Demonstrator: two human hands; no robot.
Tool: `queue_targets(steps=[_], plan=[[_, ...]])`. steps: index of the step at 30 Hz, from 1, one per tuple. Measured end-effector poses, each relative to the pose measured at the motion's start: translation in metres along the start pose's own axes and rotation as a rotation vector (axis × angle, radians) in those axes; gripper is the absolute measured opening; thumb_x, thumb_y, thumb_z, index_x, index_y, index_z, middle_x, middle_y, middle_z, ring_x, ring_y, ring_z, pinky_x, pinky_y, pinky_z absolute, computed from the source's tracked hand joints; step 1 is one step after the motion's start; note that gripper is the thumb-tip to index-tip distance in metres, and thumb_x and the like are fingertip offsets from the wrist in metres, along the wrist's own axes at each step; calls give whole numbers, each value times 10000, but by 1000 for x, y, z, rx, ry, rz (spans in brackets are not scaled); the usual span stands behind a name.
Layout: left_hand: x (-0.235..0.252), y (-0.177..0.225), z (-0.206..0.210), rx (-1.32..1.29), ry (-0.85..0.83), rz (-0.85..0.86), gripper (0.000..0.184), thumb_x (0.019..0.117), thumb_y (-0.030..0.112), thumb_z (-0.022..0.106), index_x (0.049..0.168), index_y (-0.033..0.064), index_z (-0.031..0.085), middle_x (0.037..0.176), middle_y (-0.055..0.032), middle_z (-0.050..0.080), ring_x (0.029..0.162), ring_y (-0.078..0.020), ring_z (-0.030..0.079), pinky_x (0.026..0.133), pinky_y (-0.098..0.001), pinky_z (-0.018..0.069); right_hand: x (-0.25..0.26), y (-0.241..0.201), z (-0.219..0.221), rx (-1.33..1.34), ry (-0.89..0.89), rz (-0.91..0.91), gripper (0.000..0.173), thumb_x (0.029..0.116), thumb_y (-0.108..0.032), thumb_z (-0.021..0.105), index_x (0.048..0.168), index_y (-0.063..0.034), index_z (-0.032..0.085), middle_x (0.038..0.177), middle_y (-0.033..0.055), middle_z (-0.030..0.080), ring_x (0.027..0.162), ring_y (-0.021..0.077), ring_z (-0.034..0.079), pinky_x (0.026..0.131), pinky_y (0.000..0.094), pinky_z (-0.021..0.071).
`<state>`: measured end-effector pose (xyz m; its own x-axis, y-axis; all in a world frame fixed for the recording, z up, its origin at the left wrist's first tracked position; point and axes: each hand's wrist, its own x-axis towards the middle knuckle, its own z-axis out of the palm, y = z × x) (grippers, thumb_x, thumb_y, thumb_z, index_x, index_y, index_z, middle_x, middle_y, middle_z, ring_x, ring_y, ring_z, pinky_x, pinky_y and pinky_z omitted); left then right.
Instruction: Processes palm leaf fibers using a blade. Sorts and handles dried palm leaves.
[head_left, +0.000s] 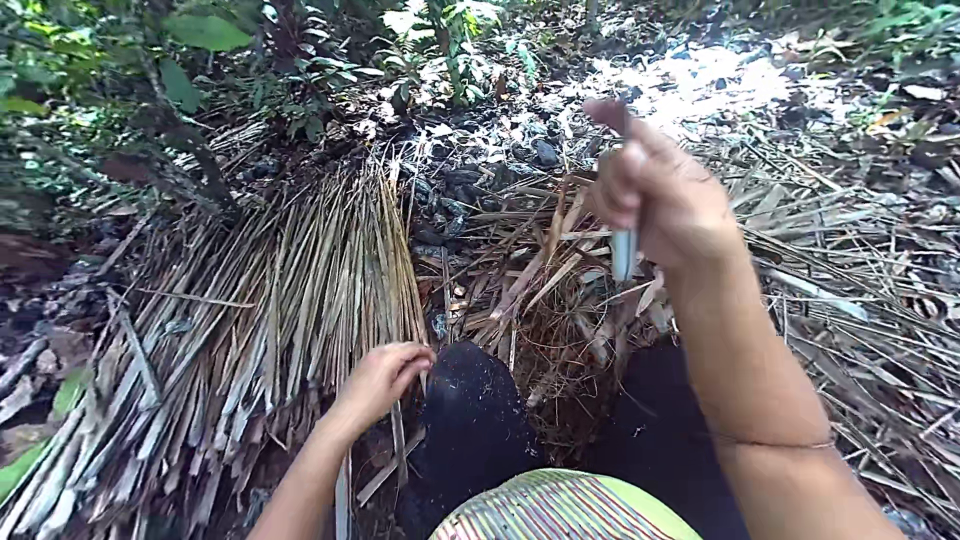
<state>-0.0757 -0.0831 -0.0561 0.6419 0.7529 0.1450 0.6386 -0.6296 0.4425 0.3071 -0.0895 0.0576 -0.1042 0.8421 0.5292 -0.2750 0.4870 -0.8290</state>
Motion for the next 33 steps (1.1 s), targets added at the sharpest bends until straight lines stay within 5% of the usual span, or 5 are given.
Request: queue_targets(steps=[7,12,17,24,33], plan=[[-1,24,-67,-274,1015,-1,130,1066,152,520,1145,82,595,1055,57,712,939,-60,705,873,-276,597,-25,53,84,54,-211,383,407,1039,-180,478,1428,-79,542,671,-66,524,510,1,465,485,165,438],[0,73,-22,-830,1142,146,144,1075,256,510,1119,293,641,1065,66,760,964,-82,728,873,-259,595,-34,92,116,413,-298,525,440,1046,-152,435,1481,-97,462,641,-93,467,524,-15,454,516,143,411],[-21,89,24,-1253,795,-219,288,1094,204,375,1224,152,627,1153,-26,755,992,-145,742,868,-294,607,-31,84,99,317,-157,440,375,1058,-132,411,1405,-73,541,621,-70,440,487,0,437,474,145,408],[3,88,21,-27,790,139,321,1078,222,498,1296,17,618,1268,-102,684,1210,-149,634,1045,-325,500,-45,76,94,112,-121,526,388,1052,-85,477,1436,-61,524,674,-48,536,512,-1,465,492,134,419],[29,88,10,-1604,14,-336,265,1049,136,407,957,155,655,594,120,492,463,55,425,460,-99,382,-61,76,75,27,-400,520,414,1005,-80,541,1419,-79,555,815,-72,632,564,-59,457,512,103,382]])
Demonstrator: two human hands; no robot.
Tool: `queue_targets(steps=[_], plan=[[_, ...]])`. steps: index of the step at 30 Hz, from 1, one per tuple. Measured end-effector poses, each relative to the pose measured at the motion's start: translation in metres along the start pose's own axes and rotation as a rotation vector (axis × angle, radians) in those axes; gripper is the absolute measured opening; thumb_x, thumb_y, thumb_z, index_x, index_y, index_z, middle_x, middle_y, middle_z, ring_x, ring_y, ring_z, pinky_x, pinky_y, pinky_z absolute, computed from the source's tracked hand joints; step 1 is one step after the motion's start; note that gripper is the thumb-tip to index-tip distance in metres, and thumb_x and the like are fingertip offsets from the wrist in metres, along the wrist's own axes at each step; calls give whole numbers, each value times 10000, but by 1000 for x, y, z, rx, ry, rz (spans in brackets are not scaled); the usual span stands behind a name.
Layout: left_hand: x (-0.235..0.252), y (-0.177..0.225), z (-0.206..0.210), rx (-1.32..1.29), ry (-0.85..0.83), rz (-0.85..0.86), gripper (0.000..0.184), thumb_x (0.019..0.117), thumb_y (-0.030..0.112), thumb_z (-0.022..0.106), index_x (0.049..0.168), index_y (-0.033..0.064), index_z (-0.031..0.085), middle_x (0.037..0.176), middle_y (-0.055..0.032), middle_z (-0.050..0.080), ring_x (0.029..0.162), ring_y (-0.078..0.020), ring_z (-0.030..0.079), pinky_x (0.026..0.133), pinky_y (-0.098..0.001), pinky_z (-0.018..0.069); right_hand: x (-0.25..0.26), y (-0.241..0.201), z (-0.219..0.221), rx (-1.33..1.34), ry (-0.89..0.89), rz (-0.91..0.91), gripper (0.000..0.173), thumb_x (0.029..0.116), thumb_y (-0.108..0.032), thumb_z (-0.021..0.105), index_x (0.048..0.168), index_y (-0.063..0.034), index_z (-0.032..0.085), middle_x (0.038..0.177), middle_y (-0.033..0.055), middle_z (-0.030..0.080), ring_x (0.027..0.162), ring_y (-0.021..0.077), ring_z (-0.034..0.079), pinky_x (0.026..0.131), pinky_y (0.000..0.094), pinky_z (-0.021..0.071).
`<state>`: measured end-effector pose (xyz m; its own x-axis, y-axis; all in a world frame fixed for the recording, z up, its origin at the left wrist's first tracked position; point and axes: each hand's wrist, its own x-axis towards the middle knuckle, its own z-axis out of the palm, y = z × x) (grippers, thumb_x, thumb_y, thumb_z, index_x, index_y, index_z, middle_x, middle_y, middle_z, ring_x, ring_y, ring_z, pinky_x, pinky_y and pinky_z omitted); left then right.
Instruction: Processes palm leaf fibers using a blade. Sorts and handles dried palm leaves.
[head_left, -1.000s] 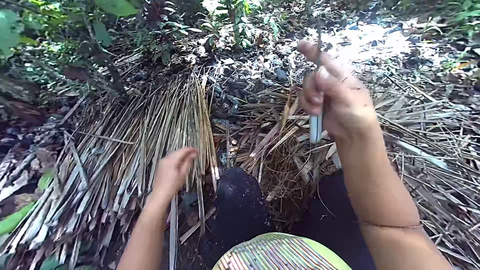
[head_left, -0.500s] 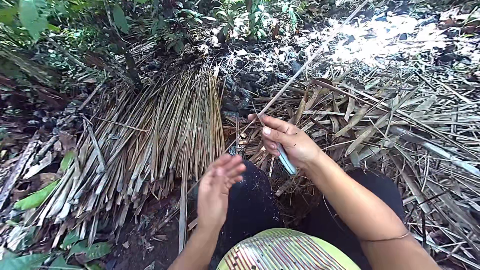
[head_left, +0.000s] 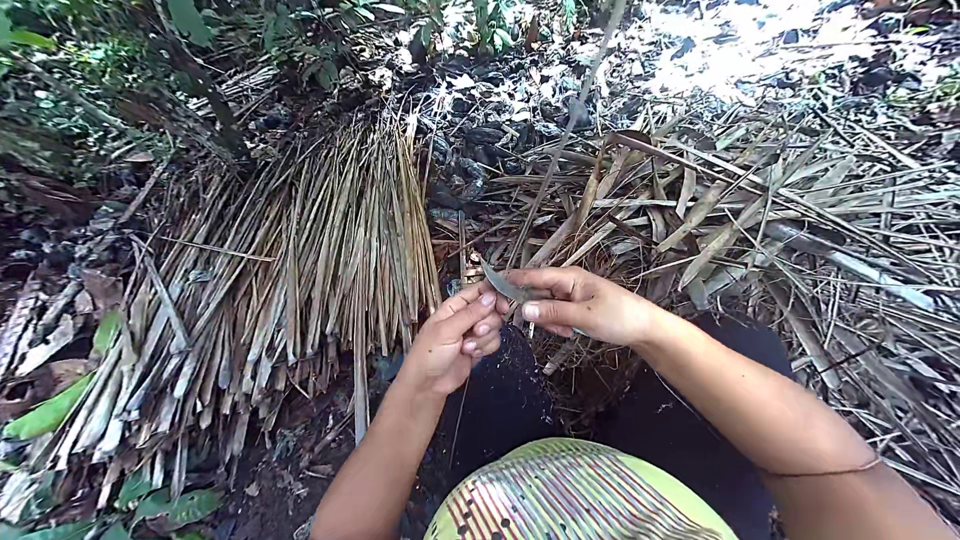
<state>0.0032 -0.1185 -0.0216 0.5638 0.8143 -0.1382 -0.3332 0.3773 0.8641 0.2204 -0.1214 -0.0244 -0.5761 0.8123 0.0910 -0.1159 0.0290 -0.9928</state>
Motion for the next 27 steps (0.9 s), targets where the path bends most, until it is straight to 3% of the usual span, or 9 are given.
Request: queue_targets(steps=[4,9,12,15,18,20,23,27], plan=[[2,-9,-12,-196,-126,-181,240,1038,141,460,883,153,643,599,128,483,464,59,440,454,-90,390,-2,-13,-14,-88,212,-56,357,1023,-111,551,1373,-49,590,814,-71,631,546,-53,436,489,113,370],[5,-25,-26,-281,-118,-288,248,1038,118,433,884,149,625,613,121,487,462,61,432,447,-86,385,4,-32,-63,8,478,-189,372,1037,-134,450,1395,-74,533,671,-118,484,513,-19,445,491,147,417],[12,-26,-28,-377,-131,-312,233,1047,115,449,885,122,616,600,107,483,461,53,448,450,-87,399,-6,-3,-31,46,264,8,349,1013,-171,518,1352,-118,581,671,-67,518,499,-3,451,475,158,417],[17,-27,-29,-367,-118,-298,199,1028,101,463,909,124,619,606,104,503,458,50,455,448,-91,403,-6,20,-8,145,25,191,304,1023,-126,510,1315,-109,595,711,-99,536,540,-44,435,509,124,375],[11,-30,-37,-255,-98,-296,212,1023,134,477,871,166,621,617,124,490,459,61,430,439,-87,379,-6,5,-29,131,186,84,305,1033,-126,475,1304,-69,601,706,-119,509,523,-57,402,485,110,352],[3,-32,-45,-202,-104,-295,184,1006,164,543,852,187,642,608,139,480,458,68,422,432,-87,363,-7,-10,-55,125,304,-19,305,1040,-121,448,1308,-75,585,748,-115,539,535,-50,428,494,115,385],[-8,-34,-55,-205,-124,-311,132,976,210,643,845,198,658,615,146,485,464,74,425,433,-82,360,-8,-21,-80,85,389,-122,299,1040,-93,449,1289,-50,610,685,-108,532,517,-35,449,488,123,401],[-24,-41,-71,-257,-141,-367,115,953,234,694,850,186,678,634,139,503,467,75,436,429,-79,366,-14,-35,-117,-72,513,-264,322,1028,-152,440,1312,-89,579,647,-146,468,507,-35,434,498,148,413]])
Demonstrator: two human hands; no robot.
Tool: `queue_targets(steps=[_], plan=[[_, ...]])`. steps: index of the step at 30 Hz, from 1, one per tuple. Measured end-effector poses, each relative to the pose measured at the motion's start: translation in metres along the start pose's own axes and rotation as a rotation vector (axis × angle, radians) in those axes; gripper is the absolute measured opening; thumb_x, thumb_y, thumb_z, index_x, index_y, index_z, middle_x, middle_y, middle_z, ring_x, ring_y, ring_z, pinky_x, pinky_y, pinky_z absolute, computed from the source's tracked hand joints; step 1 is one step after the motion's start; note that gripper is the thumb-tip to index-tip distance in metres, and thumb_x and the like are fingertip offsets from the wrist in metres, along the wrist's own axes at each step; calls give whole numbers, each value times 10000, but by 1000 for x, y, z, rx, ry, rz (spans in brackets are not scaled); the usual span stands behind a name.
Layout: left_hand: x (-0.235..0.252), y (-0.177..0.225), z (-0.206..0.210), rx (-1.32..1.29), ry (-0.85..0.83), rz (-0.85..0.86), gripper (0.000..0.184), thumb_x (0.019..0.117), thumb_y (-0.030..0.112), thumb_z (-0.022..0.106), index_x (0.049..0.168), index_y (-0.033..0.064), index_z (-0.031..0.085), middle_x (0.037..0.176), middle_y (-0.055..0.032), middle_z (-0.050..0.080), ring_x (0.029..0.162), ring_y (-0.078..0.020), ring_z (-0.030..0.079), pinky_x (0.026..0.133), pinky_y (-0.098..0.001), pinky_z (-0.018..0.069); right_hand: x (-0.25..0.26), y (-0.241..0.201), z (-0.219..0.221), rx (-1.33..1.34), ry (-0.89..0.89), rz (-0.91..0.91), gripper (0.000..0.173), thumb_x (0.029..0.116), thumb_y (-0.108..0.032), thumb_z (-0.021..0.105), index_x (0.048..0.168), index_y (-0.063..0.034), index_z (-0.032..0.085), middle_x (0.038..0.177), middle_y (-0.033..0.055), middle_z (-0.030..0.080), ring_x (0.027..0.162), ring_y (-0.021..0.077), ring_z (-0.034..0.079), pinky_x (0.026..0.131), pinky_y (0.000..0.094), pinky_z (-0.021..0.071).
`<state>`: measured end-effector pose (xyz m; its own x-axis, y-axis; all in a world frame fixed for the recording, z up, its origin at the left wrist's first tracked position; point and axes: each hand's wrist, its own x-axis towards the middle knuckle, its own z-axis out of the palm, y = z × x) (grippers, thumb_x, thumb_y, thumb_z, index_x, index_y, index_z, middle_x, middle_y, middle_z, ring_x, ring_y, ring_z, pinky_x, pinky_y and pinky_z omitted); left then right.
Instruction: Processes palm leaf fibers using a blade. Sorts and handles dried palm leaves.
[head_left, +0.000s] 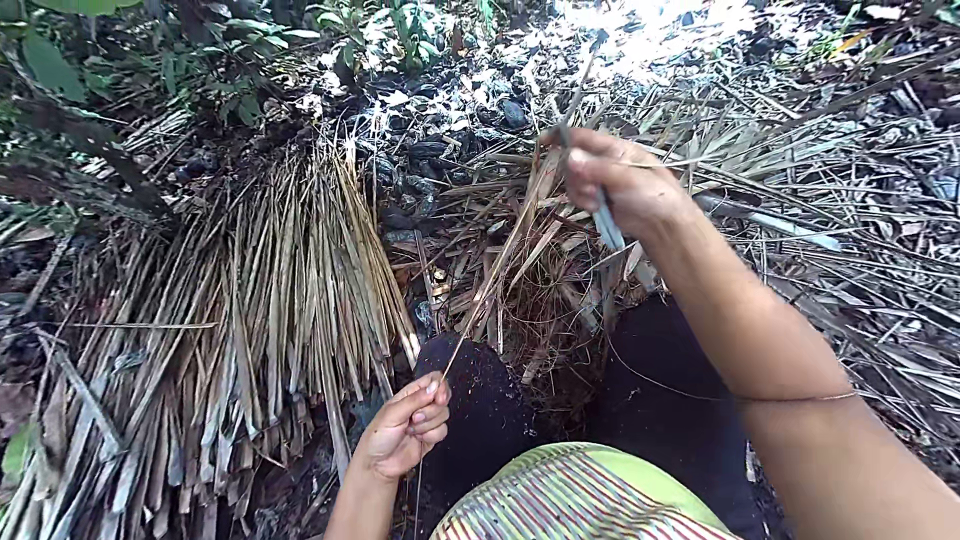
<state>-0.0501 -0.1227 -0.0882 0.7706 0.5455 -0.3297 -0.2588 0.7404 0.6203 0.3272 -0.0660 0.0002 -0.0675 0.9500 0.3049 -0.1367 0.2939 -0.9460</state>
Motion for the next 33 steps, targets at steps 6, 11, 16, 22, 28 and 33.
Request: queue_targets(steps=[6,11,16,22,28,33], plan=[[-5,-1,10,51,8,-2,110,952,243,695,849,205,682,611,156,479,462,80,419,425,-82,345,7,4,-37,-20,236,-100,313,1082,-153,380,1326,-78,561,652,-146,482,508,-32,456,502,136,433],[2,0,10,45,68,-3,129,954,213,670,826,197,674,586,150,461,446,78,413,416,-80,346,-19,22,7,-8,112,100,295,1037,-135,432,1282,-85,589,647,-135,498,502,-38,449,484,139,416],[-7,-6,4,35,176,9,164,977,186,596,824,196,653,579,145,457,436,73,406,407,-84,342,-3,17,-98,30,559,-25,279,1115,-199,312,1300,-135,512,613,-146,419,484,-14,429,516,163,440],[30,1,47,191,351,212,348,1064,93,325,897,124,629,577,123,469,458,48,415,456,-107,376,-64,25,69,99,-61,370,527,1026,-115,476,1545,-123,382,673,-77,514,498,-2,457,476,167,427],[33,-16,61,644,463,488,238,1007,64,470,925,150,677,628,159,510,517,68,409,502,-110,350,-83,46,106,133,-294,464,310,1029,-89,518,1324,-35,600,710,-86,541,539,-53,408,506,126,355],[19,-19,56,677,447,487,244,1017,82,472,913,148,683,607,172,464,509,72,388,490,-108,329,-39,33,47,122,121,185,331,1061,-97,415,1352,-61,570,697,-116,501,516,-27,443,493,138,415]])
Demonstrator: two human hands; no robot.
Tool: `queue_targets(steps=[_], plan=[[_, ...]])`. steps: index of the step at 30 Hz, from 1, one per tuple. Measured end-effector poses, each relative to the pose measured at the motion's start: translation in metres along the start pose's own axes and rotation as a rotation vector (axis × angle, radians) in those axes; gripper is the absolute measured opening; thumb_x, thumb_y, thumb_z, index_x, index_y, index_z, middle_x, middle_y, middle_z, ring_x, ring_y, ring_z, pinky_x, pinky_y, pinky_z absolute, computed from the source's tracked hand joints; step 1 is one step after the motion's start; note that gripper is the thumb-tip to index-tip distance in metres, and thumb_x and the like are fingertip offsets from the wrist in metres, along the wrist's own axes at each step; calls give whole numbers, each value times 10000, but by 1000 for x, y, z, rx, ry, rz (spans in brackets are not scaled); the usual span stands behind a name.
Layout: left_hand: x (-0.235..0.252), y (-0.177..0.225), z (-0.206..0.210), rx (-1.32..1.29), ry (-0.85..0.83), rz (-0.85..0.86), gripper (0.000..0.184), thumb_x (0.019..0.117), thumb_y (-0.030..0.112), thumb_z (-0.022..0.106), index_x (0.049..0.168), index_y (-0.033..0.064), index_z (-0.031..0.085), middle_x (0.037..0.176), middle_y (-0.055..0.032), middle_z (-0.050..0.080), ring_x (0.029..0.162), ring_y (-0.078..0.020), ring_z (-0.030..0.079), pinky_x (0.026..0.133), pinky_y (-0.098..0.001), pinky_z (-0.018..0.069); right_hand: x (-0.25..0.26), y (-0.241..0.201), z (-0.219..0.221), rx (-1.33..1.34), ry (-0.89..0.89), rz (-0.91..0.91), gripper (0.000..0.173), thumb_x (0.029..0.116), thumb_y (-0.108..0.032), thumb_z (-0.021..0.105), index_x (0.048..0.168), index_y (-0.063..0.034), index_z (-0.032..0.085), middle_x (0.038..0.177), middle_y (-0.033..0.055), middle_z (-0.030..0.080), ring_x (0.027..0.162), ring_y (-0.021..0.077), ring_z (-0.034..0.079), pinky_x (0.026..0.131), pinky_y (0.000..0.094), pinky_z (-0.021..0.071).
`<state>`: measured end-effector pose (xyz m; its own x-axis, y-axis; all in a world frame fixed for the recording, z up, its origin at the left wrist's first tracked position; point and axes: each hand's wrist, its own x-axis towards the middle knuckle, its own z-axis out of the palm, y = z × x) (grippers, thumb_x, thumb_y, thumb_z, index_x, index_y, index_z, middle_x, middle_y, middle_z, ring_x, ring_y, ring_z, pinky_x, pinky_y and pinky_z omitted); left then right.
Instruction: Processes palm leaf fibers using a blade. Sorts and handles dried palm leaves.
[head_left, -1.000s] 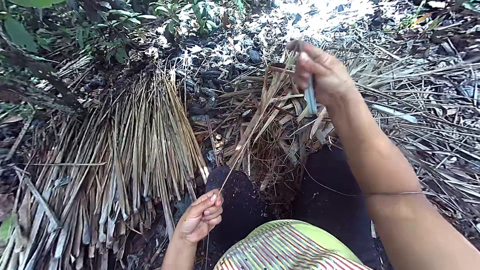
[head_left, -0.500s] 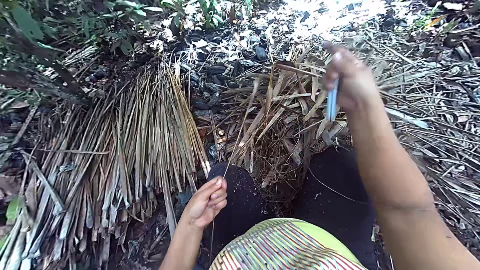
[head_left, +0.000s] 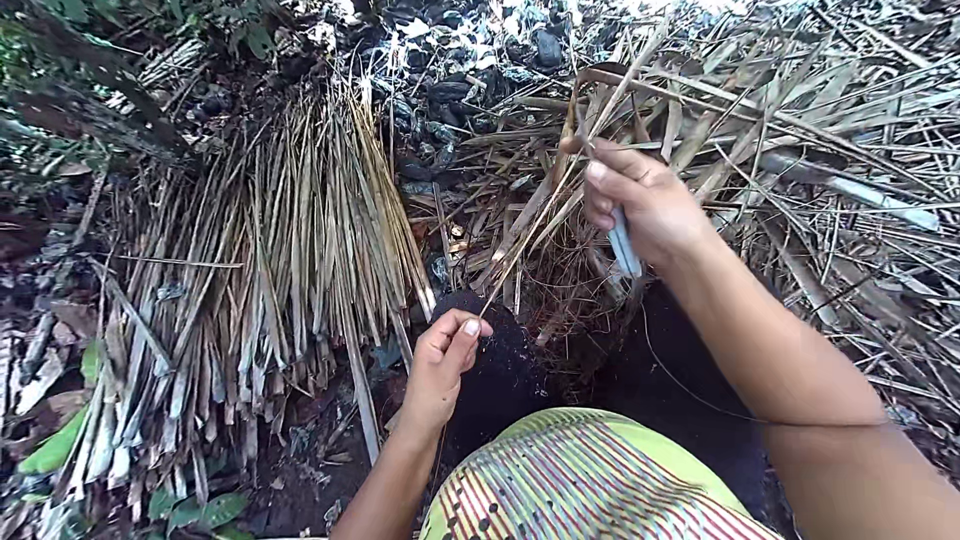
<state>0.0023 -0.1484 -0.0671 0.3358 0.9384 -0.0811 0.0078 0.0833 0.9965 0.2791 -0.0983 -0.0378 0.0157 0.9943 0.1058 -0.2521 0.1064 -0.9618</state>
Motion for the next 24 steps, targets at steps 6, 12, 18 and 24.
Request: queue_targets(steps=[6,12,18,24], plan=[[10,0,8,-5,34,37,246,1012,61,472,914,152,678,649,157,548,522,76,409,498,-104,343,-53,34,54,1,-411,318,329,1024,-124,521,1346,-80,574,729,-78,552,548,-36,448,515,140,394],[-4,-9,-8,79,-14,65,217,1019,101,492,963,136,698,638,177,510,527,79,417,499,-101,346,-15,9,11,71,-178,74,351,1034,-98,456,1365,-66,568,689,-118,519,524,-38,444,497,128,400],[7,-1,11,288,15,231,221,1040,74,481,1075,28,694,734,122,603,621,56,545,576,-108,466,-40,23,35,-56,-323,108,364,1019,-113,506,1374,-88,583,749,-63,576,529,-20,452,491,148,407],[7,4,14,190,-34,258,202,1039,97,498,1010,95,699,729,169,568,587,99,433,540,-87,361,-40,9,22,-86,-300,50,313,1012,-117,515,1299,-44,615,741,-114,567,542,-73,430,496,106,375]])
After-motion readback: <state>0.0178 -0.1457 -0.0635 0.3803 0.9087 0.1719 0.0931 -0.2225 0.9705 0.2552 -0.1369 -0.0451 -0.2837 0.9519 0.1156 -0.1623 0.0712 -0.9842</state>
